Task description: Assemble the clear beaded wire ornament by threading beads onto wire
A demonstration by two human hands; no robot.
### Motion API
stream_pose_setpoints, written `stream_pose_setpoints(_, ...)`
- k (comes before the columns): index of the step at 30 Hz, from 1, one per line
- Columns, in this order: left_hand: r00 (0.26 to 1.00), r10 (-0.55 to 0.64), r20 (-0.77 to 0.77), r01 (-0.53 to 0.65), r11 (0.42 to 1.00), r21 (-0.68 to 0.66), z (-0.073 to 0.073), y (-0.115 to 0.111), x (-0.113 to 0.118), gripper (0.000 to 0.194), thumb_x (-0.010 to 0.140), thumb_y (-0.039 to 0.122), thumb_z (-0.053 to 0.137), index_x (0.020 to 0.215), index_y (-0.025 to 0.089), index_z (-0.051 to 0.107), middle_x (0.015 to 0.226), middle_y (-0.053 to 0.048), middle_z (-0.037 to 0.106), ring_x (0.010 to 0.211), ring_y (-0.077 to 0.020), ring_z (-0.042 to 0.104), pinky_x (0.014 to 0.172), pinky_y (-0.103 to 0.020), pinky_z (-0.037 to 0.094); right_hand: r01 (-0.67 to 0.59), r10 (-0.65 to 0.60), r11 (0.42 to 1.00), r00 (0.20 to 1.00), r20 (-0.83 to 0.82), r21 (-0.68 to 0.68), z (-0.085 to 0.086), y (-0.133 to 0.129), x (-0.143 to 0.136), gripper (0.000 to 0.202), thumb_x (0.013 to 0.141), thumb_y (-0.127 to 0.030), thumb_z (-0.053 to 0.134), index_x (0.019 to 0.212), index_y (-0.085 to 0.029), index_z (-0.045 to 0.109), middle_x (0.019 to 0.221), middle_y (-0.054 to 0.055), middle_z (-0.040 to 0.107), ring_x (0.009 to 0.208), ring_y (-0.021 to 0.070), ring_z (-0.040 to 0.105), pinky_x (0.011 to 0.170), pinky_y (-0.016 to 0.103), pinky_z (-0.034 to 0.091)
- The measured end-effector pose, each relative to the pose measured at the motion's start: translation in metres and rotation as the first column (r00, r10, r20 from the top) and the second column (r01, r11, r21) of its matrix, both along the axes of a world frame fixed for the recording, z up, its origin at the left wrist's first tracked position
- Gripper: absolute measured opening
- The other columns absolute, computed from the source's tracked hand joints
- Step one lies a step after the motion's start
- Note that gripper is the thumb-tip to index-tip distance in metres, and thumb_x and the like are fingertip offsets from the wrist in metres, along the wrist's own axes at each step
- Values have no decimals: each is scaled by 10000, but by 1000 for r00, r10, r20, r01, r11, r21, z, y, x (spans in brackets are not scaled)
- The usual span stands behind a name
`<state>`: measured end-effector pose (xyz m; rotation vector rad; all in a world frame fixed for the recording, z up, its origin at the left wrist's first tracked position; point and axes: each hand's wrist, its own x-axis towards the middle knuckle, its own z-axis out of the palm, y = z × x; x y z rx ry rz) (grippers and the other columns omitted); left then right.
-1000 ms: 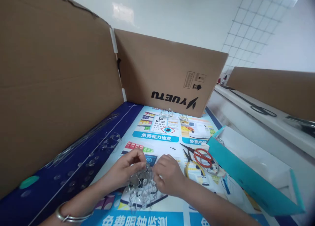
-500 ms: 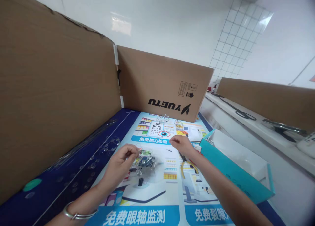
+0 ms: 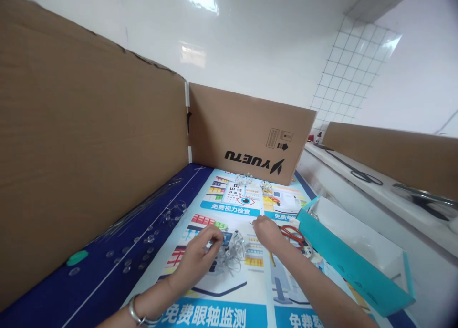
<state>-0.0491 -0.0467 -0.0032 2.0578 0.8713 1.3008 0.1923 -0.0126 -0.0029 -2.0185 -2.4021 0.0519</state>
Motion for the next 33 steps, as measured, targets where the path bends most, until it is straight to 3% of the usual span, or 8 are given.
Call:
stream_pose_setpoints(4, 999, 19, -31, -18, 999, 29, 3, -3, 3, 123, 835, 147, 411, 780, 197, 509, 803, -38, 550, 745, -170, 515, 687, -286, 432, 33, -30, 999, 996, -84, 28, -5, 7, 1, 286, 883, -285, 534, 1124, -131, 534, 1130, 91, 555, 957, 198, 575, 807, 387, 487)
stream_pose_setpoints(8, 998, 32, -50, -30, 999, 43, 8, -7, 8, 113, 828, 140, 417, 787, 198, 504, 864, -51, 553, 763, -172, 521, 689, -285, 436, 41, -23, 997, 961, -275, 62, -1, 8, 1, 242, 887, -292, 527, 1068, -134, 556, 1047, 63, 588, 873, 169, 597, 749, 355, 505)
stream_pose_setpoints(12, 995, 9, -95, -12, 1000, -29, 15, -15, 9, 104, 804, 128, 453, 807, 197, 530, 780, -18, 556, 696, -157, 520, 661, -269, 430, 2, 67, 991, 859, -508, 134, 8, -7, -11, 158, 876, -173, 451, 830, -141, 598, 746, 5, 624, 673, 107, 580, 592, 215, 477)
stream_pose_setpoints(15, 997, -12, -78, 1, 990, -138, 21, -22, 8, 87, 826, 192, 474, 816, 191, 561, 763, -12, 579, 697, -156, 532, 655, -260, 429, -46, 154, 982, 763, -628, 185, 20, -29, -28, 155, 829, -140, 431, 798, -147, 583, 652, -24, 589, 570, 87, 533, 505, 176, 432)
stream_pose_setpoints(20, 999, -31, 34, 39, 963, -268, 28, -32, 5, 168, 834, 297, 523, 944, 182, 576, 813, -18, 604, 728, -156, 542, 664, -253, 428, -114, 262, 961, 678, -687, 253, 39, -64, -58, 108, 755, -118, 504, 727, -165, 598, 672, -20, 577, 609, 96, 518, 566, 192, 413)
stream_pose_setpoints(25, 985, 3, 172, 48, 956, -290, 29, -39, 6, 184, 853, 293, 504, 757, 166, 597, 708, -1, 582, 679, -142, 532, 649, -246, 408, -166, 353, 929, 663, -660, 330, 45, -80, -76, 129, 738, -98, 520, 695, -177, 612, 648, -14, 550, 593, 110, 495, 565, 214, 382)
stream_pose_setpoints(29, 940, -24, 342, 184, 877, -444, 26, -39, 5, 200, 875, 298, 477, 744, 160, 540, 617, 9, 580, 618, -134, 531, 633, -253, 408, -99, 308, 943, 618, -723, 318, 46, -84, -81, 123, 759, -116, 515, 670, -175, 575, 640, -11, 546, 583, 113, 498, 550, 210, 387)
stream_pose_setpoints(33, 883, -21, 469, 286, 817, -501, 25, -38, 4, 209, 887, 330, 464, 776, 158, 508, 592, 2, 603, 602, -134, 544, 636, -258, 411, -76, 325, 934, 582, -745, 348, 43, -86, -81, 118, 765, -115, 502, 676, -180, 545, 648, -13, 536, 594, 116, 499, 567, 217, 393)
